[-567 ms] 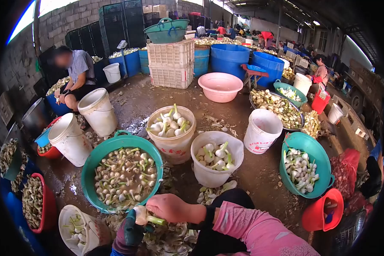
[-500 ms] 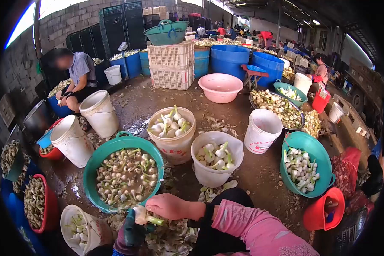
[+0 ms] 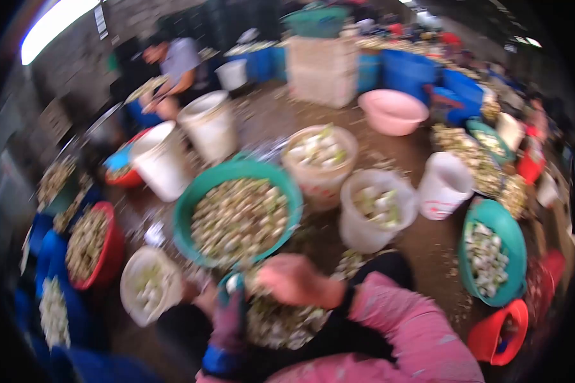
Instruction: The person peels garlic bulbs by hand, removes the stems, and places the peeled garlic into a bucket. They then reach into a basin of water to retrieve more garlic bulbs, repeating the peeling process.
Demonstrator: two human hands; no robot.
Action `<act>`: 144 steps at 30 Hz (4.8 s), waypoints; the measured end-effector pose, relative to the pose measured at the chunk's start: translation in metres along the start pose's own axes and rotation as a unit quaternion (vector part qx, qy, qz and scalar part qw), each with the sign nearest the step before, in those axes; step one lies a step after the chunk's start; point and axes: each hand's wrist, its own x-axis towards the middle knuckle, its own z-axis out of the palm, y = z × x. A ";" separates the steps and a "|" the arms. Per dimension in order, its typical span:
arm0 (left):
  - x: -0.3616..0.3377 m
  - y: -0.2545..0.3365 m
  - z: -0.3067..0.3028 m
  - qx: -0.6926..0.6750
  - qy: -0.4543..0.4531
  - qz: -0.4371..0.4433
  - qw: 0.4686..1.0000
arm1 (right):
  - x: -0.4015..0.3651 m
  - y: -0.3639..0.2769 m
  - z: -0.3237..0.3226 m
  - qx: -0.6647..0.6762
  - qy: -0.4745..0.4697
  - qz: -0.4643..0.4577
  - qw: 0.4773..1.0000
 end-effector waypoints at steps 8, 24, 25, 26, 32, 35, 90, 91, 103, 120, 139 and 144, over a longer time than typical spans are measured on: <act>0.030 -0.036 -0.008 -0.551 0.141 -0.283 0.772 | -0.004 -0.021 0.010 0.038 -0.195 -0.029 0.980; 0.045 -0.046 -0.012 -0.161 -0.098 -0.201 0.961 | -0.001 0.054 0.044 0.195 -0.354 0.363 0.839; 0.045 -0.043 -0.015 -0.177 -0.147 -0.187 0.955 | 0.001 0.055 0.041 0.190 -0.384 0.375 0.822; 0.044 -0.043 -0.013 -0.175 -0.149 -0.188 0.955 | -0.003 0.055 0.039 0.190 -0.382 0.377 0.822; 0.034 -0.041 -0.002 -0.380 -0.214 -0.230 0.870 | -0.023 0.062 0.021 0.163 -0.159 0.388 0.893; 0.029 -0.040 0.007 -0.425 -0.234 -0.247 0.839 | -0.022 0.081 0.004 0.279 -0.049 0.552 0.784; 0.005 -0.015 0.010 -0.644 -0.141 -0.193 0.727 | -0.005 0.011 -0.021 0.463 -0.129 0.439 0.759; 0.006 -0.008 0.008 -0.639 -0.141 -0.190 0.732 | -0.005 0.019 -0.024 0.533 -0.066 0.478 0.695; 0.012 0.002 -0.010 -0.216 -0.128 -0.088 0.964 | 0.007 0.028 -0.003 0.021 -0.187 0.220 0.957; 0.013 0.016 0.004 0.053 -0.203 0.037 0.977 | -0.025 0.078 0.006 -0.015 -0.284 0.367 0.885; 0.025 -0.018 -0.004 -0.128 -0.032 -0.121 0.984 | -0.029 0.027 0.006 0.049 -0.347 0.241 0.905; 0.034 -0.014 -0.016 -0.201 0.017 -0.134 0.970 | -0.023 0.025 0.004 0.164 -0.274 0.284 0.904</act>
